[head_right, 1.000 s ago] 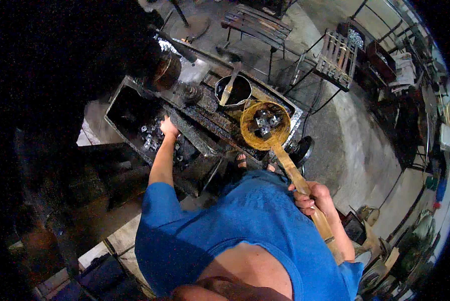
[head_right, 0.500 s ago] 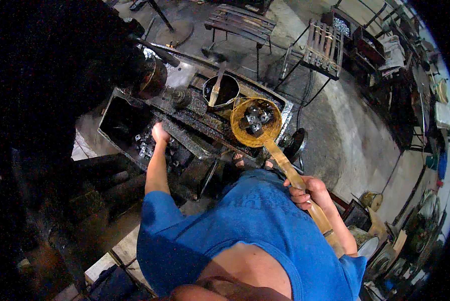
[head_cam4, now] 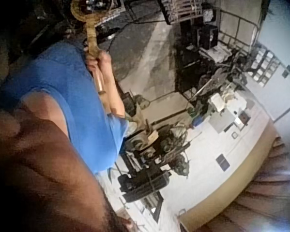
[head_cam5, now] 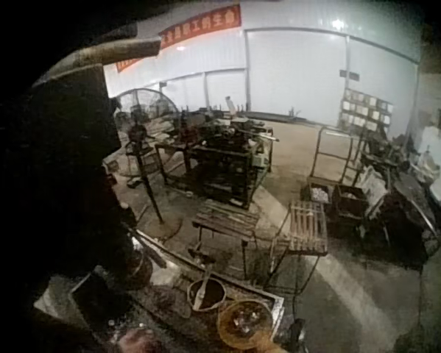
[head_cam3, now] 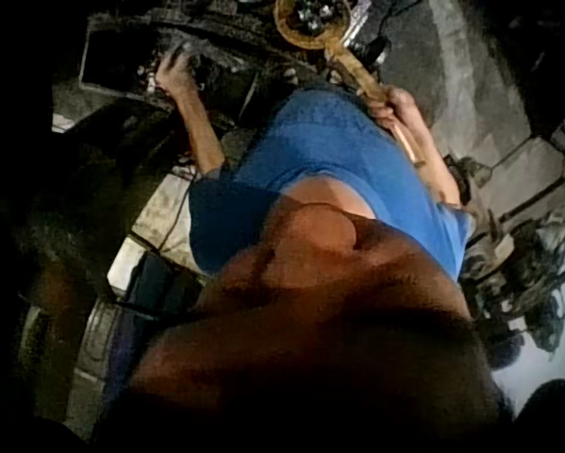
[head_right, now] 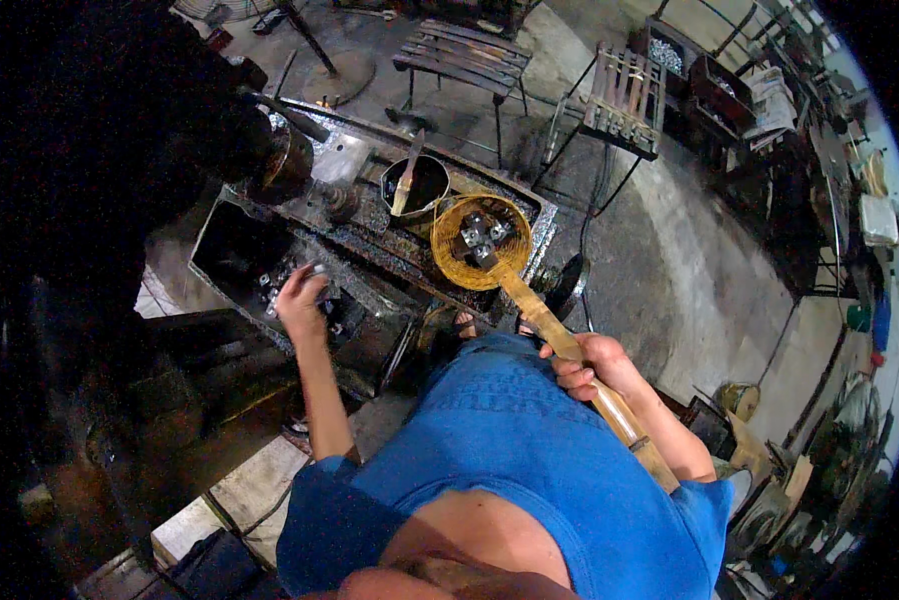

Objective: The person uses a wooden ladle to scoop metal parts from a liquid bath, holds them over the bath to drain, and then places them into a separate container.

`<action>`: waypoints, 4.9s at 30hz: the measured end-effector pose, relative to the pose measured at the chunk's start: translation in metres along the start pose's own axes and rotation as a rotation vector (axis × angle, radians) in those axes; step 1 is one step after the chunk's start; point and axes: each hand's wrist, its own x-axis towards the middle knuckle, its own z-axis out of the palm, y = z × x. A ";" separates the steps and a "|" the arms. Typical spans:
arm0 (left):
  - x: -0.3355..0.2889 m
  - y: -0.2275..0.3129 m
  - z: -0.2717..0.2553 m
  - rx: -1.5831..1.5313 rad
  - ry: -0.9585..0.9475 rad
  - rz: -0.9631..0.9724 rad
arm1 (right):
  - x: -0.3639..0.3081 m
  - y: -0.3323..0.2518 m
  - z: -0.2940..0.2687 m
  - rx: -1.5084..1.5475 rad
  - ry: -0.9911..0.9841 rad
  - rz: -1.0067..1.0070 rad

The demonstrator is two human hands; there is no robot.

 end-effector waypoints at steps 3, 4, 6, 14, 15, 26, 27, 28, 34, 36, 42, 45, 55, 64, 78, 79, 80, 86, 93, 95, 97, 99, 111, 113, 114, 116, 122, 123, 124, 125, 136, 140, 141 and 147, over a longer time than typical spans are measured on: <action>-0.028 0.023 0.072 0.204 -0.264 0.368 | 0.001 -0.002 -0.004 -0.019 -0.028 0.016; -0.037 0.032 0.096 0.282 -0.338 0.534 | 0.002 -0.002 -0.007 -0.008 -0.050 0.014; -0.038 0.020 0.137 0.388 -0.459 0.739 | 0.003 -0.002 -0.011 0.011 -0.100 0.008; -0.038 0.010 0.160 0.756 -0.641 0.922 | 0.002 -0.002 -0.011 -0.023 -0.095 0.008; -0.039 0.015 0.150 0.746 -0.624 0.938 | 0.002 -0.001 -0.012 -0.023 -0.096 0.004; 0.088 -0.100 -0.052 1.310 -0.067 0.180 | 0.004 -0.005 -0.004 -0.102 -0.034 -0.003; 0.093 -0.103 -0.049 1.427 -0.208 0.094 | 0.004 -0.005 -0.005 -0.096 -0.038 -0.004; 0.094 -0.110 -0.044 1.526 -0.248 0.129 | 0.004 -0.005 -0.006 -0.090 -0.042 -0.004; 0.098 -0.174 -0.041 2.172 -0.667 0.276 | 0.003 0.000 -0.001 -0.082 -0.037 -0.034; 0.108 -0.193 -0.049 2.178 -0.774 0.376 | 0.003 0.002 0.000 -0.084 -0.033 -0.044; 0.139 -0.225 -0.061 2.222 -1.205 0.613 | 0.003 0.007 0.001 -0.057 0.008 -0.061; 0.159 -0.272 -0.092 1.947 -0.913 0.927 | 0.000 0.003 0.006 -0.054 -0.002 -0.048; 0.080 -0.102 -0.044 1.605 -0.145 0.334 | 0.004 0.002 0.001 0.016 -0.009 -0.020; 0.023 -0.061 -0.051 -0.108 0.379 0.058 | 0.001 -0.002 -0.011 0.017 -0.062 -0.013; -0.038 0.030 0.092 0.592 -0.255 0.902 | 0.000 -0.012 -0.019 -0.005 -0.119 0.047; -0.038 0.025 0.111 0.593 -0.324 0.922 | 0.001 -0.013 -0.019 -0.021 -0.124 0.049; -0.038 0.019 0.127 0.590 -0.396 0.942 | 0.001 -0.013 -0.020 -0.036 -0.125 0.047; -0.039 0.025 0.142 1.108 -0.611 0.953 | 0.000 -0.012 -0.011 -0.023 -0.111 0.031; -0.024 0.051 0.047 0.568 -0.159 0.646 | -0.001 -0.010 -0.011 0.017 -0.091 -0.008; 0.016 -0.003 -0.015 0.536 0.071 0.431 | 0.000 -0.010 -0.008 0.016 -0.108 0.000; 0.031 -0.001 -0.041 0.994 0.052 0.185 | 0.000 -0.010 -0.007 0.004 -0.102 0.000; 0.057 -0.044 -0.061 1.310 -0.092 0.172 | -0.001 -0.013 -0.003 -0.031 -0.079 -0.006; 0.137 -0.180 -0.067 2.209 -0.823 0.419 | 0.001 -0.005 0.003 -0.022 -0.053 -0.028; 0.164 -0.207 -0.082 2.147 -0.832 0.451 | 0.000 -0.005 0.006 -0.081 0.008 -0.029; 0.169 -0.212 -0.092 2.098 -0.816 0.434 | 0.000 -0.007 0.007 -0.120 0.028 -0.020; 0.168 -0.168 -0.064 2.131 -0.888 0.357 | 0.002 -0.005 0.005 -0.092 0.043 -0.036; 0.159 -0.131 -0.070 1.797 -0.716 0.314 | 0.002 -0.003 0.009 -0.055 0.048 -0.023; 0.156 -0.120 -0.069 1.884 -0.812 0.283 | 0.003 -0.003 0.009 -0.064 0.044 -0.025; 0.153 -0.114 -0.068 1.969 -0.911 0.249 | 0.003 -0.003 0.010 -0.061 0.050 -0.029; 0.149 -0.116 -0.069 2.012 -0.901 0.319 | 0.002 -0.002 0.011 -0.059 0.055 -0.033; 0.154 -0.138 -0.065 2.154 -1.008 0.411 | 0.005 0.003 0.013 -0.026 0.054 -0.043; 0.150 -0.136 -0.060 2.258 -1.053 0.379 | 0.007 0.004 0.005 -0.004 0.047 -0.035; 0.152 -0.143 -0.068 2.225 -1.009 0.445 | 0.006 0.005 0.004 0.009 0.033 -0.042; 0.189 -0.186 -0.083 2.095 -0.898 0.522 | 0.007 0.003 0.010 -0.046 0.077 -0.028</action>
